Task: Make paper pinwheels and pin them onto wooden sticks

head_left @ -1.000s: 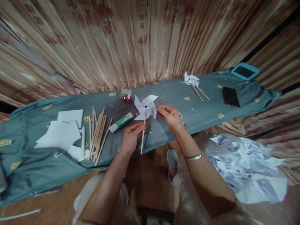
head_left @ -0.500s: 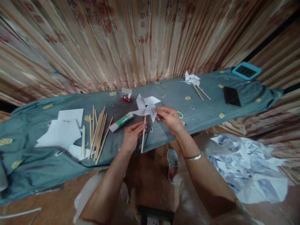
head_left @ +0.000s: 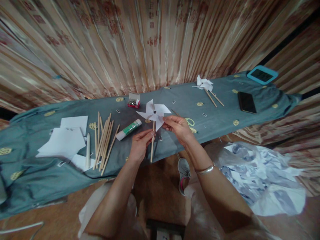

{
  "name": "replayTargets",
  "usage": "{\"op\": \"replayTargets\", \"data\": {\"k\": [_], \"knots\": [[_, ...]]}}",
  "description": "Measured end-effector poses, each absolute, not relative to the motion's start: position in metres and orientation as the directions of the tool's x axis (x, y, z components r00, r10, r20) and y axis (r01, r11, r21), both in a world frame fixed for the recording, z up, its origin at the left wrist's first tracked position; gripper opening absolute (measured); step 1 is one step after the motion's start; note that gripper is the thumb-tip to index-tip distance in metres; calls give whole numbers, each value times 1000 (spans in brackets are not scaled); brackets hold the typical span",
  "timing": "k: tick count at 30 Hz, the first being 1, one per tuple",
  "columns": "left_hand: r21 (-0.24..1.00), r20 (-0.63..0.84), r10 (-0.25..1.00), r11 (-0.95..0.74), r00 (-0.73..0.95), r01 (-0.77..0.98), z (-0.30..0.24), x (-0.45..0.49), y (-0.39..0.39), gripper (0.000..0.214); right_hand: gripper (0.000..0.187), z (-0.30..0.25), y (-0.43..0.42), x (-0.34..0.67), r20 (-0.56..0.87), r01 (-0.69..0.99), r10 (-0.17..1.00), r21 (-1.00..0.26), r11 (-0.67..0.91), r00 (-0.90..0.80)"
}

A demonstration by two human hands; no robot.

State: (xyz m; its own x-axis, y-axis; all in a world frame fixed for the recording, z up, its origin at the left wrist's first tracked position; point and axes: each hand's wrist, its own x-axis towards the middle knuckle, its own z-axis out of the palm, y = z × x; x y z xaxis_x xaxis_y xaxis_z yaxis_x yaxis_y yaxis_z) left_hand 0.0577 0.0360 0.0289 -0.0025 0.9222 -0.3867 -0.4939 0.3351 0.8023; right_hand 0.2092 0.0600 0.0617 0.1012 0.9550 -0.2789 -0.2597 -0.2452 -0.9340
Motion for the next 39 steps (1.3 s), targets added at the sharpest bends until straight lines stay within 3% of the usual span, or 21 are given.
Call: {"op": "replayTargets", "data": {"k": [17,25,39], "knots": [[803,-377,926,330,7,-496,28,57,36,46,47,62,57,205,-290,-240,953,-934,-264,82],[812,-371,929,332,15,-481,28,56,35,41,42,61,58,208,-266,-209,958,-948,-240,107],[814,-359,933,324,19,-482,29,59,35,43,43,66,53,205,-322,-288,945,-911,-295,52]]}}
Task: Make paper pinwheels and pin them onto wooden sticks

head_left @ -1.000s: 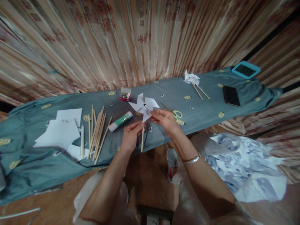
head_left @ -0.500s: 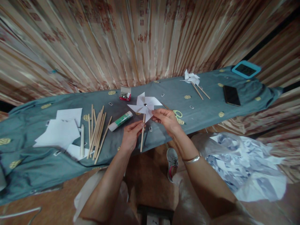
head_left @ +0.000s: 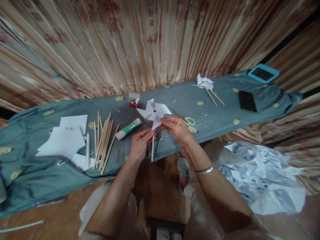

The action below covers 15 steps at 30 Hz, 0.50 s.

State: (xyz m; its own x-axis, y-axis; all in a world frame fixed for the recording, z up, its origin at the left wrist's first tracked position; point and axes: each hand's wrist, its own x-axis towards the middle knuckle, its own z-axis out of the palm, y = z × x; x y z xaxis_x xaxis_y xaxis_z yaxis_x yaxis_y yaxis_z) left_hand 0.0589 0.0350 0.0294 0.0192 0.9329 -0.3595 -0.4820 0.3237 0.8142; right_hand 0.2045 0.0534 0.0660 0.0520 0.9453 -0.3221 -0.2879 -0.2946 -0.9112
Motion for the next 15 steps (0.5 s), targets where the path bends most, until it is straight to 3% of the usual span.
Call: {"op": "replayTargets", "data": {"k": [7,11,15], "knots": [[817,-356,934,326,28,-475,28,58,36,42,45,65,53,201,-302,-243,953,-927,-286,33],[816,-364,931,333,27,-473,28,57,36,41,49,67,53,207,-242,-123,969,-964,-235,47],[805,-369,928,342,43,-485,31,55,36,38,52,68,55,225,-119,-3,978,-993,-120,172]]}}
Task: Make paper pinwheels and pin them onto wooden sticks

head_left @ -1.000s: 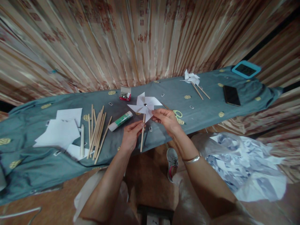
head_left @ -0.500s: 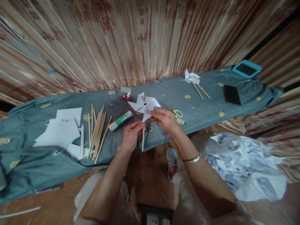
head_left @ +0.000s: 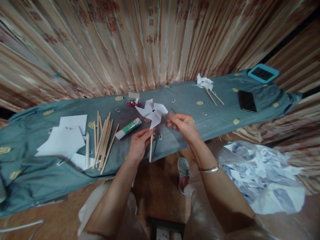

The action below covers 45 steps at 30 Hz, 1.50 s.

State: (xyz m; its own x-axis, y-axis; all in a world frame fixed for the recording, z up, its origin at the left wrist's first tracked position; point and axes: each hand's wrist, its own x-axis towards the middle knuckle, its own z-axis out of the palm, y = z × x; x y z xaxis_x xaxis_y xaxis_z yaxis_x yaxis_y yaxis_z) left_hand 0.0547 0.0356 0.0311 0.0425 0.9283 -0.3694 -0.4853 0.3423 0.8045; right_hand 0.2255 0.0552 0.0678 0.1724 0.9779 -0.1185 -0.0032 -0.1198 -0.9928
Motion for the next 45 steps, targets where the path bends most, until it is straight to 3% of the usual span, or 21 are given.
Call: {"op": "replayTargets", "data": {"k": [5,11,16,23,45], "knots": [[777,-389,914,394,117,-490,34,54,33,34,46,62,64,244,44,24,918,-999,37,395],[773,-398,887,462,235,-435,34,57,30,30,45,59,71,238,-231,-191,967,-959,-208,107],[786,-380,886,461,266,-412,33,56,29,30,32,68,71,232,-300,-288,951,-919,-268,72],[773,-395,885,466,247,-431,30,57,30,33,27,76,68,231,-302,-313,950,-913,-263,83],[788,-379,911,411,165,-459,28,60,32,32,37,61,67,227,-211,-316,974,-932,-176,79]]}}
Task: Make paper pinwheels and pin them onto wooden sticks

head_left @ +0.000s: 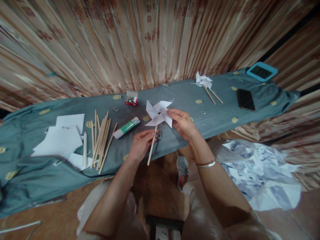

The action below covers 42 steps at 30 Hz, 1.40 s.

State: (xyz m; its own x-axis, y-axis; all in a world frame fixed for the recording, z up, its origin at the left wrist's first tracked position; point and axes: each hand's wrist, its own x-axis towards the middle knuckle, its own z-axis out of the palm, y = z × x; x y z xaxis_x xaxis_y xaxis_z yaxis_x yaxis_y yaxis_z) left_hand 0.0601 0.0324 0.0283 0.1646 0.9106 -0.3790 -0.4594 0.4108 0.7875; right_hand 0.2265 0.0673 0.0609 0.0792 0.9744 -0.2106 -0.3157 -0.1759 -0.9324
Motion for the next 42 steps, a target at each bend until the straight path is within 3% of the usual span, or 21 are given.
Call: {"op": "replayTargets", "data": {"k": [10,23,42], "knots": [[799,-375,924,365,77,-478,29,62,32,37,45,64,63,225,-321,-362,943,-892,-270,88],[791,-393,918,364,46,-491,31,65,33,41,32,65,61,221,-366,-322,928,-889,-327,68],[801,-380,923,362,61,-478,28,64,33,36,30,67,58,217,-389,-337,920,-872,-355,38]]}}
